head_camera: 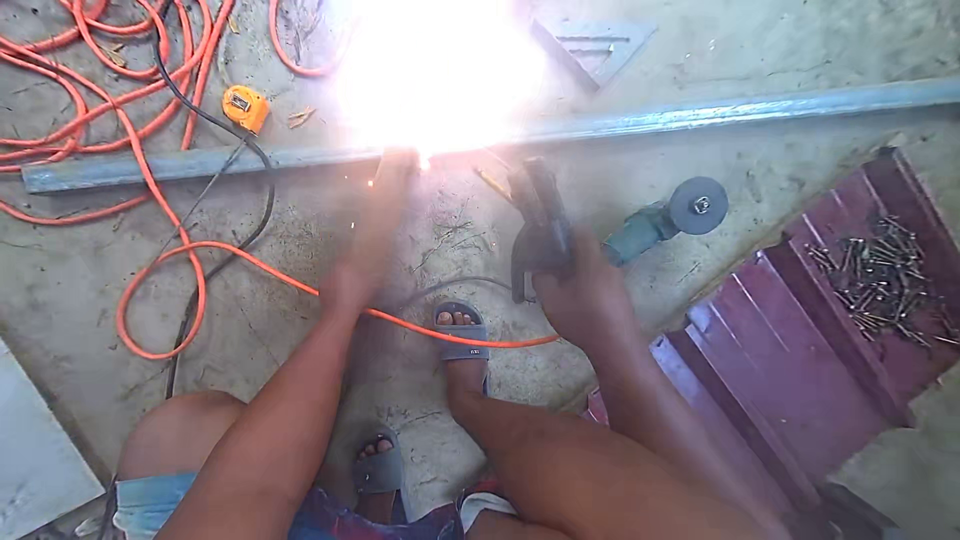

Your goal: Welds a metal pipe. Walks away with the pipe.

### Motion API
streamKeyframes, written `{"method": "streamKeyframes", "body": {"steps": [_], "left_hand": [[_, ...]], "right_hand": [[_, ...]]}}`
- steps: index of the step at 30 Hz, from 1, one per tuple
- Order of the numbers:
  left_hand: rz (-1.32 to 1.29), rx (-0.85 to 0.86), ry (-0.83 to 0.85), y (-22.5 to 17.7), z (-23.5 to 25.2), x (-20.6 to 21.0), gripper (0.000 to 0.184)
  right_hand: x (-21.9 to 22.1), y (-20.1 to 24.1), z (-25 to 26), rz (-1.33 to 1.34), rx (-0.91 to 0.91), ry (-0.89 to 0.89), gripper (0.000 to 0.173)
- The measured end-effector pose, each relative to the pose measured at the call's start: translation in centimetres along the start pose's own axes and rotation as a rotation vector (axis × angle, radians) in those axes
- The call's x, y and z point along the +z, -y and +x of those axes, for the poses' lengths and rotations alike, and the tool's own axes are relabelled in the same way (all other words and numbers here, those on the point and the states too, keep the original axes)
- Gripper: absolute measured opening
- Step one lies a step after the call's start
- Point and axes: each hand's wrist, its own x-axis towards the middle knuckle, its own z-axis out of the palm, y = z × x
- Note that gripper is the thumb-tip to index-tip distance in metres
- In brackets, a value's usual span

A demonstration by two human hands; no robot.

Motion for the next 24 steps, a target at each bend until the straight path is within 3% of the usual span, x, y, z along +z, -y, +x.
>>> {"method": "streamKeyframes", "body": {"steps": [24], "left_hand": [[-0.036, 0.01, 0.033, -0.23, -0.5, -0.57, 0.082]], "right_hand": [[-0.05, 0.13, 0.34, -0.008, 0.025, 0.034, 0.05]]}}
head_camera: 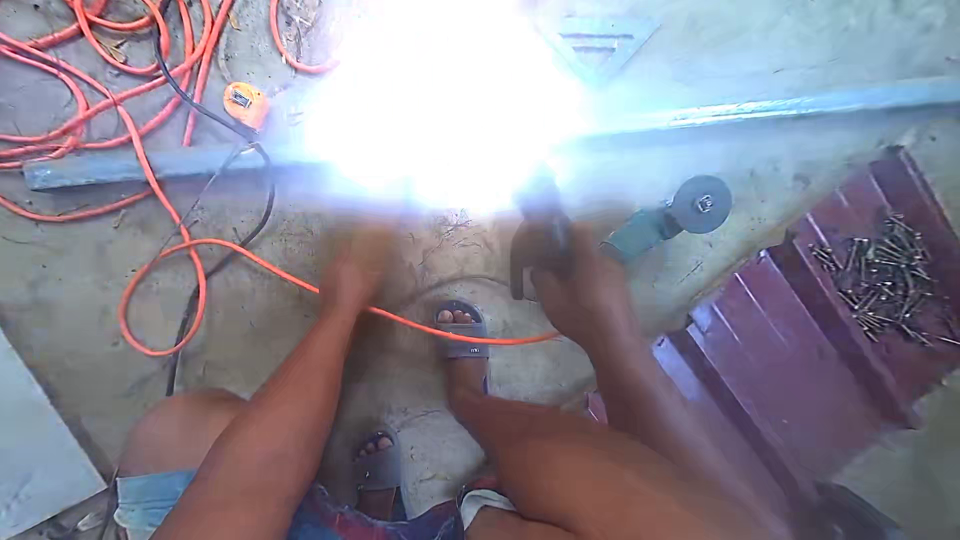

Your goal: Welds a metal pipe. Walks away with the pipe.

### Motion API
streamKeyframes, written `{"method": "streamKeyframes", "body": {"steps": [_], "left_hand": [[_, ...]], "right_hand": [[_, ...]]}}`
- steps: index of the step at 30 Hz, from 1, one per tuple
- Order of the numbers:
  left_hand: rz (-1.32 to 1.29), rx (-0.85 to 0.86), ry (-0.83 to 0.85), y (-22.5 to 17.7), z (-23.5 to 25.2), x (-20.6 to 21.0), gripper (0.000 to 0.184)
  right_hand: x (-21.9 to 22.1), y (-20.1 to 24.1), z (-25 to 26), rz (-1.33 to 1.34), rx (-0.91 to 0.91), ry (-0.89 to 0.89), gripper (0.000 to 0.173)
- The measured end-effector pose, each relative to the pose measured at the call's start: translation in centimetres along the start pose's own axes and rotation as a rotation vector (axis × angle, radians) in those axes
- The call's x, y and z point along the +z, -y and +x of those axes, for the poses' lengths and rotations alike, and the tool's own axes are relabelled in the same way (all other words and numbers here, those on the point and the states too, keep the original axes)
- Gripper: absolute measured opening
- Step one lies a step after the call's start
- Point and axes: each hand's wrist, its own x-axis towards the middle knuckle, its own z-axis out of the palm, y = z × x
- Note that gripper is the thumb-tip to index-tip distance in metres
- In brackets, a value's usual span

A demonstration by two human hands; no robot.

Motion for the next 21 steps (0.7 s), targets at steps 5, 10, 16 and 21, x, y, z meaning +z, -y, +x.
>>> {"method": "streamKeyframes", "body": {"steps": [5, 10, 16, 21], "left_hand": [[0.029, 0.004, -0.02, 0.29, 0.24, 0.33, 0.081], [-0.005, 0.022, -0.011, 0.28, -0.06, 0.05, 0.079], [0.034, 0.004, -0.018, 0.23, 0.32, 0.32, 0.078], [0.028, -0.002, -0.014, 0.14, 0.37, 0.19, 0.078]], "right_hand": [[0.09, 0.16, 0.08, -0.003, 0.013, -0.001, 0.05], [-0.05, 0.13, 0.04, -0.004, -0.003, 0.003, 0.05], [-0.06, 0.34, 0.17, -0.005, 0.021, 0.021, 0.049], [0.06, 0.25, 0.04, -0.01, -0.011, -0.005, 0.05]]}}
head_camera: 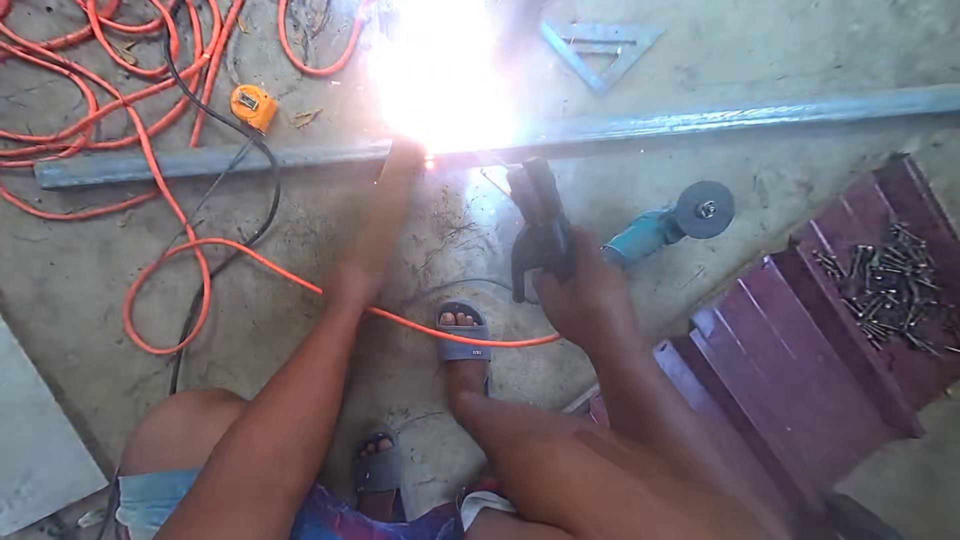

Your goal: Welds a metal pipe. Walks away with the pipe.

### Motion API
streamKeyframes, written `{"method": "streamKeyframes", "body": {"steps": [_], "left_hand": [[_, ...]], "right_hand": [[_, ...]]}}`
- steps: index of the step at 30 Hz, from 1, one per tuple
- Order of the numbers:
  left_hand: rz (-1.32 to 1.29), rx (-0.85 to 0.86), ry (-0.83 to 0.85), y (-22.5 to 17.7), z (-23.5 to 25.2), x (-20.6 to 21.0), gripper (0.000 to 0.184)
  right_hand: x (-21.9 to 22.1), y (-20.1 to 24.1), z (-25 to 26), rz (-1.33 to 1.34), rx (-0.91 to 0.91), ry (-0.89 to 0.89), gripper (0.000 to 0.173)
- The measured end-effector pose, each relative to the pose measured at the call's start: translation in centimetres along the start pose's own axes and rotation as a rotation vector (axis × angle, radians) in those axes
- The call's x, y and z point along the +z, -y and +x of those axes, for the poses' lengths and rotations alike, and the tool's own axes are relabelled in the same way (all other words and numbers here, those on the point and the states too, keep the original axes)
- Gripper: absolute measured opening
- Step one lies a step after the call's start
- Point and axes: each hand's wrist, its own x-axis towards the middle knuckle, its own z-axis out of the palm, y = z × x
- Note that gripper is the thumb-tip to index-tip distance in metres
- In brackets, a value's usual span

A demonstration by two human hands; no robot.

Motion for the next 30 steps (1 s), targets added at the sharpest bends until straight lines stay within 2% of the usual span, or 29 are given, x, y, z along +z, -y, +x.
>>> {"method": "streamKeyframes", "body": {"steps": [12, 20, 30], "left_hand": [[0.025, -0.016, 0.022, -0.12, 0.0, -0.08, 0.08], [0.007, -0.006, 0.009, 0.3, 0.46, 0.14, 0.077], [-0.015, 0.008, 0.018, 0.41, 0.34, -0.03, 0.08]], "right_hand": [[0.02, 0.16, 0.36, -0.02, 0.039, 0.022, 0.052], [0.34, -0.38, 0.5, -0.014, -0.019, -0.011, 0.049], [0.17, -0.01, 0.59, -0.018, 0.017, 0.011, 0.047]]}}
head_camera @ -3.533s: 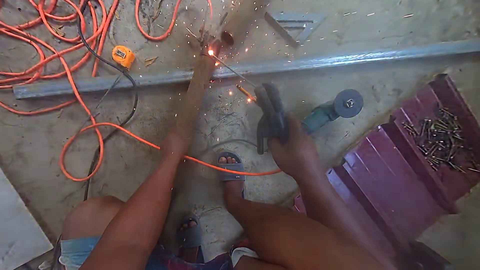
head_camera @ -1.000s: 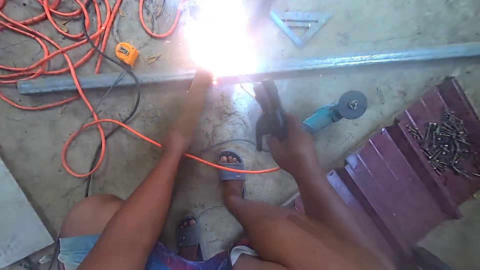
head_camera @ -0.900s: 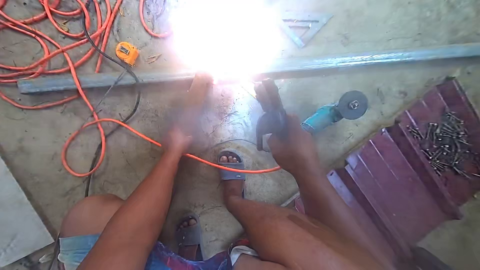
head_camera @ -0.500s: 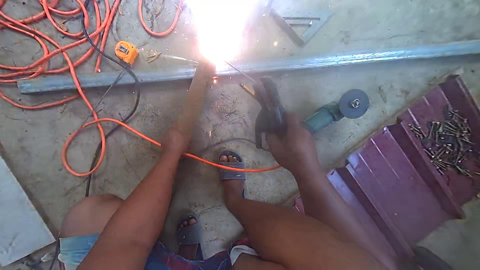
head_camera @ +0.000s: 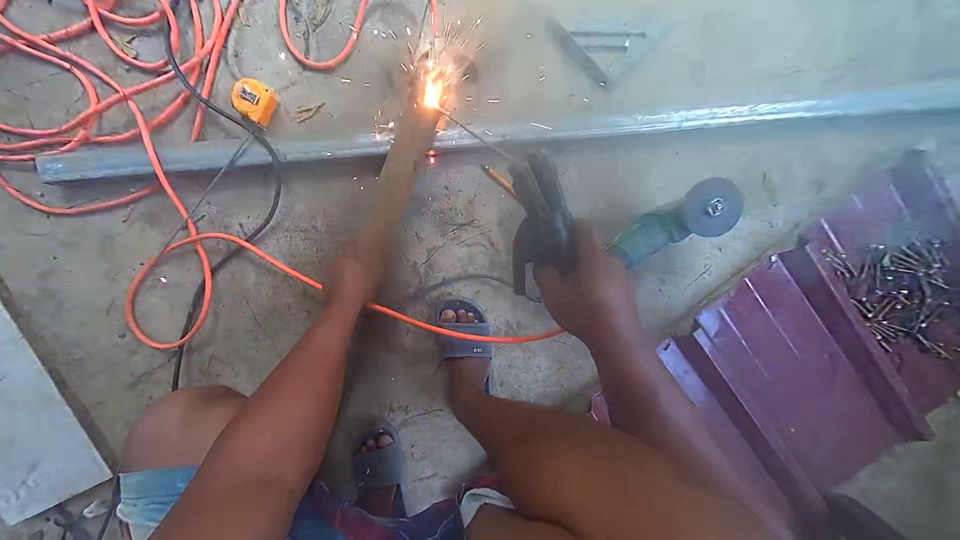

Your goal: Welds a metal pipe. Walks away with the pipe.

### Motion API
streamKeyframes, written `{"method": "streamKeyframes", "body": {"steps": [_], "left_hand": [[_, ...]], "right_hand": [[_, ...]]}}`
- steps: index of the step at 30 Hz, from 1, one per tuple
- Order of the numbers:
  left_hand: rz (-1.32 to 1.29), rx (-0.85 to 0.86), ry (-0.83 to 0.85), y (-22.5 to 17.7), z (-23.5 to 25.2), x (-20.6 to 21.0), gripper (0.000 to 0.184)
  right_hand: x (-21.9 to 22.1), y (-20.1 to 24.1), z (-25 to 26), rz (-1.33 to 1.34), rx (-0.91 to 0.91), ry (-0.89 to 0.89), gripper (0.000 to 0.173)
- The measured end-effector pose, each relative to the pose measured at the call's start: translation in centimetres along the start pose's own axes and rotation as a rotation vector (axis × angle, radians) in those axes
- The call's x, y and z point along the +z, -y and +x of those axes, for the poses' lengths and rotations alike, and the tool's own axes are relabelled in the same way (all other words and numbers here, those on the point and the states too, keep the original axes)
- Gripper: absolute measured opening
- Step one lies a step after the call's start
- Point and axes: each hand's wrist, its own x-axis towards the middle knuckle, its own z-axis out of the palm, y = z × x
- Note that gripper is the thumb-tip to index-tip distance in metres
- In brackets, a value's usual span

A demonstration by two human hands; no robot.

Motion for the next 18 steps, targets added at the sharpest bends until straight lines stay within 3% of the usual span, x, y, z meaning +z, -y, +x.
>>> {"method": "streamKeyframes", "body": {"steps": [18], "left_hand": [[0.013, -0.009, 0.005, 0.07, 0.12, -0.06, 0.076]], "right_hand": [[0.01, 0.06, -0.06, -0.009, -0.021, -0.017, 0.05]]}}
